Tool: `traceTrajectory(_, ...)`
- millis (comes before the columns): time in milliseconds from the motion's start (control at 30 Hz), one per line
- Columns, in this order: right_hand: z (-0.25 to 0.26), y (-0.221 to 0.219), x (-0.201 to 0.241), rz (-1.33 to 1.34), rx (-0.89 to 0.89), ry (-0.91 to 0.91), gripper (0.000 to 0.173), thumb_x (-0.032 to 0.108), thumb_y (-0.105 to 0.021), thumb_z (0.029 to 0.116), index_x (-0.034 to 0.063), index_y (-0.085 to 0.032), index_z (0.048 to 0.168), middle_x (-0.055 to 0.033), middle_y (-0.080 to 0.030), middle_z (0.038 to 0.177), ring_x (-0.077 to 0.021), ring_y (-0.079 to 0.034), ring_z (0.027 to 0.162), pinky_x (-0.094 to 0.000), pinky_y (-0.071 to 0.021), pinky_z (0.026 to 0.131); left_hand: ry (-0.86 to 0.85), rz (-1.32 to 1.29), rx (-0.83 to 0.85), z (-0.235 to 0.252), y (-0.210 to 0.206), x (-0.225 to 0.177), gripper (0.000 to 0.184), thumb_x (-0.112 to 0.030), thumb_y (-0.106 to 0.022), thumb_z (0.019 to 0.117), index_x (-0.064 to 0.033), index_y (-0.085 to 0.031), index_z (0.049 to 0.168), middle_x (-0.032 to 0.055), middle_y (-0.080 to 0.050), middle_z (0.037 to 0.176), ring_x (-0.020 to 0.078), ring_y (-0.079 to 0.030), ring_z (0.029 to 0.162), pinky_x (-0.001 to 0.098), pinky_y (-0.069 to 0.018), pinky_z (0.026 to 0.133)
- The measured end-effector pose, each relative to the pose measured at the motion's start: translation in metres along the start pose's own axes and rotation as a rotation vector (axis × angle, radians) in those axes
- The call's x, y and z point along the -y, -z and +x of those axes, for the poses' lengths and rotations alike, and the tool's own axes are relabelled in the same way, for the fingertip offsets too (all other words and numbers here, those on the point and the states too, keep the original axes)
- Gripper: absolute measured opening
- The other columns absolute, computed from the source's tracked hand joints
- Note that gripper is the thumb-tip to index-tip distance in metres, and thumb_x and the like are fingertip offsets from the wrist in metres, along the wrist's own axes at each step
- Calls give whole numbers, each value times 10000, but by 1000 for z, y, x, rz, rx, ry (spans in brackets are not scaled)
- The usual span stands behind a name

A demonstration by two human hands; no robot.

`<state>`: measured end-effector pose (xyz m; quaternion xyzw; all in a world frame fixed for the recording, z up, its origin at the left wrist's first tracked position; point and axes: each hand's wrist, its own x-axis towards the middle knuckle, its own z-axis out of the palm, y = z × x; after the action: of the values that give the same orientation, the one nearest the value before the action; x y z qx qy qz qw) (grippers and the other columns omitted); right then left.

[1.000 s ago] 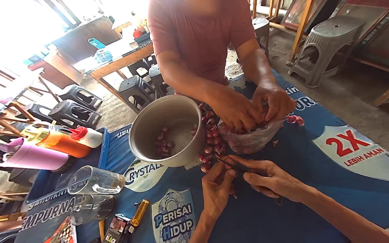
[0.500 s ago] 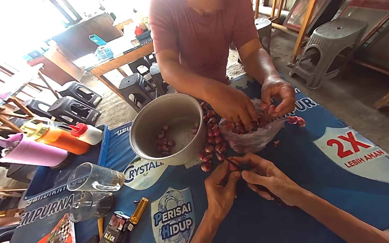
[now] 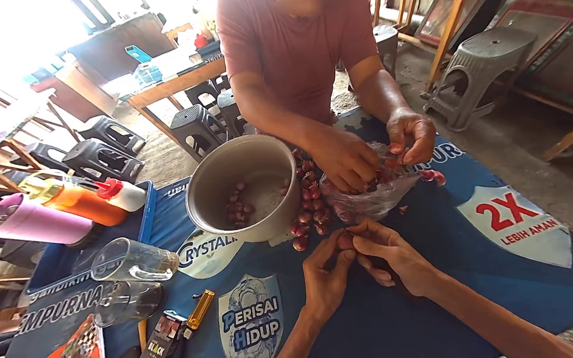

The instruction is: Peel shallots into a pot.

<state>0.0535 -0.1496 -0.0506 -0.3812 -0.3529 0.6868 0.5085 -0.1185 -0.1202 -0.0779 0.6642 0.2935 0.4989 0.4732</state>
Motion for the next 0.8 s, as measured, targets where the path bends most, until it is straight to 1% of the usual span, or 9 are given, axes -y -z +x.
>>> traceTrajectory(100, 2, 5, 3, 108, 43, -98, 178, 245, -492, 1060, 159, -574, 1191, 3, -563, 698, -33, -483, 429, -158, -410, 370, 105, -109, 52, 4, 7, -3, 334, -35, -596, 993, 114, -598, 1293, 70, -730, 1085, 46, -696, 814, 202, -594, 665)
traceTrajectory(200, 2, 7, 3, 161, 78, -137, 179, 263, -456, 1071, 175, -561, 1186, 9, -553, 708, -24, -477, 432, -150, -403, 370, 189, -184, 109, 6, 15, -4, 343, -65, -546, 1023, 106, -581, 1318, 58, -741, 1051, 89, -716, 866, 243, -611, 730)
traceTrajectory(300, 2, 5, 3, 127, 48, -100, 172, 244, -465, 1068, 158, -570, 1175, 1, -561, 701, -29, -477, 430, -155, -401, 370, 257, -241, 135, 8, 17, -4, 355, -95, -509, 1041, 68, -585, 1346, 62, -724, 1013, 95, -690, 779, 221, -573, 581)
traceTrajectory(333, 2, 5, 2, 107, 26, -75, 173, 236, -483, 1065, 147, -576, 1180, -9, -569, 708, -38, -481, 432, -161, -405, 370, 277, -262, 141, 8, 17, -4, 367, -103, -513, 1042, 61, -577, 1364, 66, -719, 1033, 94, -682, 779, 217, -565, 574)
traceTrajectory(433, 2, 2, 1, 42, -38, -15, 176, 214, -531, 1045, 129, -592, 1187, -16, -589, 705, -48, -497, 434, -168, -414, 371, 299, -299, 111, 10, 15, -5, 444, -107, -639, 982, 76, -551, 1377, 76, -717, 1156, 89, -698, 937, 238, -592, 777)
traceTrajectory(500, 1, 0, 2, 18, -50, -8, 181, 208, -543, 1036, 133, -596, 1192, -12, -589, 704, -48, -500, 433, -168, -418, 372, 308, -290, 30, 12, 10, -8, 433, -60, -688, 929, 82, -551, 1314, 80, -717, 1112, 106, -706, 954, 258, -598, 829)
traceTrajectory(533, 1, 0, 3, 15, -51, -2, 183, 204, -545, 1034, 132, -598, 1192, -12, -593, 705, -47, -503, 432, -166, -421, 371, 297, -282, 18, 13, 10, -8, 415, -50, -675, 933, 80, -516, 1294, 80, -706, 1097, 114, -701, 960, 269, -593, 855)
traceTrajectory(667, 2, 1, 9, 29, -55, 41, 178, 200, -543, 1035, 130, -605, 1187, -12, -608, 702, -39, -504, 428, -163, -419, 370, 251, -261, 52, 25, 10, -8, 266, -40, -531, 1013, 89, -526, 1246, 82, -707, 1022, 138, -709, 874, 303, -609, 809)
traceTrajectory(800, 4, 7, 27, 14, -64, 174, 216, 199, -512, 1050, 119, -594, 1234, -5, -584, 683, -41, -489, 426, -168, -419, 371, 256, -228, 94, 56, 14, -17, 308, -88, -455, 1054, 76, -555, 1295, 97, -695, 1051, 142, -678, 845, 290, -585, 747)
